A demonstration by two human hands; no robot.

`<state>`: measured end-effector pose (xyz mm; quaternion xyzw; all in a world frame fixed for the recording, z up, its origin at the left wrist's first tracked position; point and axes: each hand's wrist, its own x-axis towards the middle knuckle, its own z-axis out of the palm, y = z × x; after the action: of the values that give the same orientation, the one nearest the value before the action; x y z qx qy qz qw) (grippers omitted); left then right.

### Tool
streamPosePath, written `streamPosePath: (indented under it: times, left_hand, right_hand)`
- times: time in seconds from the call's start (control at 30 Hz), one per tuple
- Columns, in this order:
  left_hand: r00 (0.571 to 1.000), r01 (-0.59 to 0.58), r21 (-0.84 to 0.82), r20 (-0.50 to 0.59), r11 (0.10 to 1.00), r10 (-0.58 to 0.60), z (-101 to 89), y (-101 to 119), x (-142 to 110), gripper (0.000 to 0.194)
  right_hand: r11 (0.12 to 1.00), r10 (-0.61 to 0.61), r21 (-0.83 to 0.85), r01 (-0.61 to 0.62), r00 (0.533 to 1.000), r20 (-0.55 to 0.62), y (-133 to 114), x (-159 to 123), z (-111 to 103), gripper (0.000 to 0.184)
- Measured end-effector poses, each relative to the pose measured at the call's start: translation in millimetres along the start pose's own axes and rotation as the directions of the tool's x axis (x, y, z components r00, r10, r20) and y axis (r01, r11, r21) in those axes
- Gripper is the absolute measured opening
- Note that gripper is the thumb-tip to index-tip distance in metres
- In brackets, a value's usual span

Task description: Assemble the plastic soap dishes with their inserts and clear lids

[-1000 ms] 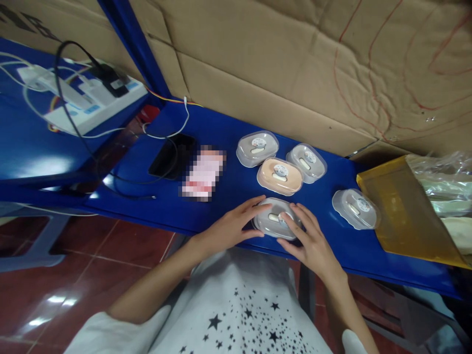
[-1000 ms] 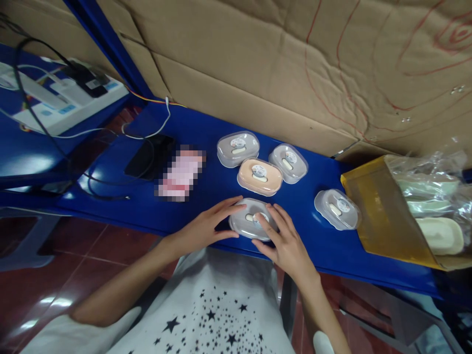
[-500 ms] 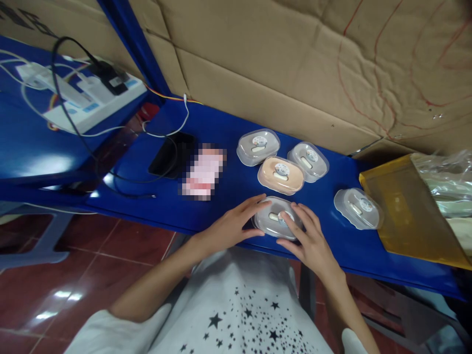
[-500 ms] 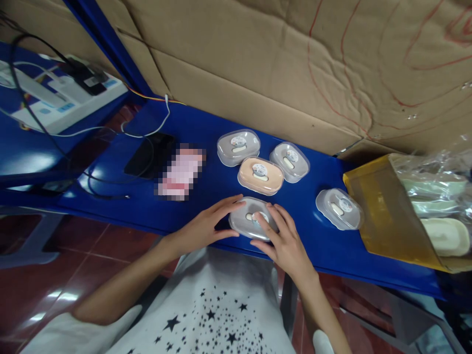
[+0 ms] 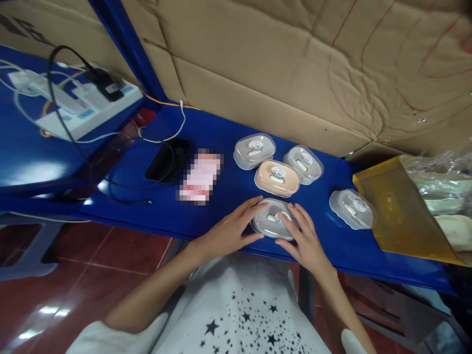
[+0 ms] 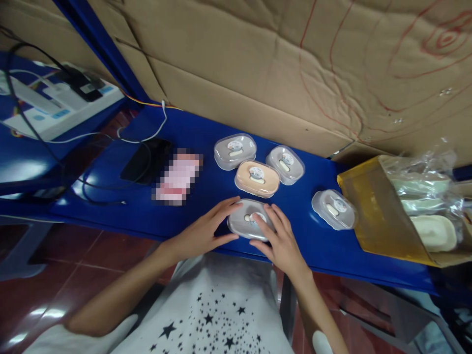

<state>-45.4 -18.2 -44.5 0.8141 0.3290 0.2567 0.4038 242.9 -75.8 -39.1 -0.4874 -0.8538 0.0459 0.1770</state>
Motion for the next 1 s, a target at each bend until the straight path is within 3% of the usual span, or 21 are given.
streamPosePath:
  times: [0.27, 0.43, 0.57, 0.7, 0.8, 0.9, 1.0]
  left_hand:
    - [0.979, -0.041, 0.224, -0.186, 0.974, 0.084, -3.1, 4, 0, 0.062]
    - [0.966, -0.016, 0.511, -0.215, 0.859, 0.146, -31.6, 6, 34, 0.062]
    - [0.971, -0.012, 0.648, -0.175, 0.762, 0.164, -45.6, 21, 70, 0.057]
    - [0.981, -0.053, 0.665, -0.106, 0.745, 0.164, -32.5, 34, 107, 0.054]
    - [0.980, 0.010, 0.700, -0.148, 0.714, 0.131, -20.6, 31, 135, 0.059]
    - [0.976, 0.063, 0.675, -0.196, 0.735, 0.096, -18.0, 21, 153, 0.058]
    - [0.966, 0.078, 0.647, -0.236, 0.758, 0.102, -21.0, 12, 157, 0.051]
  right_hand:
    - [0.973, 0.152, -0.164, -0.164, 0.985, -0.085, 33, -8, -25, 0.069]
    - [0.920, 0.247, -0.270, -0.284, 0.955, -0.164, 61, 5, -32, 0.059]
    - [0.892, 0.298, -0.309, -0.331, 0.943, -0.151, 84, 31, -40, 0.059]
    - [0.925, 0.309, -0.231, -0.301, 0.951, -0.001, 113, 58, -60, 0.062]
    - [0.948, 0.317, -0.065, -0.312, 0.945, 0.085, 132, 71, -74, 0.058]
    - [0.924, 0.369, 0.075, -0.375, 0.926, 0.078, 140, 73, -78, 0.053]
    - [0.894, 0.447, 0.030, -0.447, 0.894, 0.014, 138, 70, -73, 0.055]
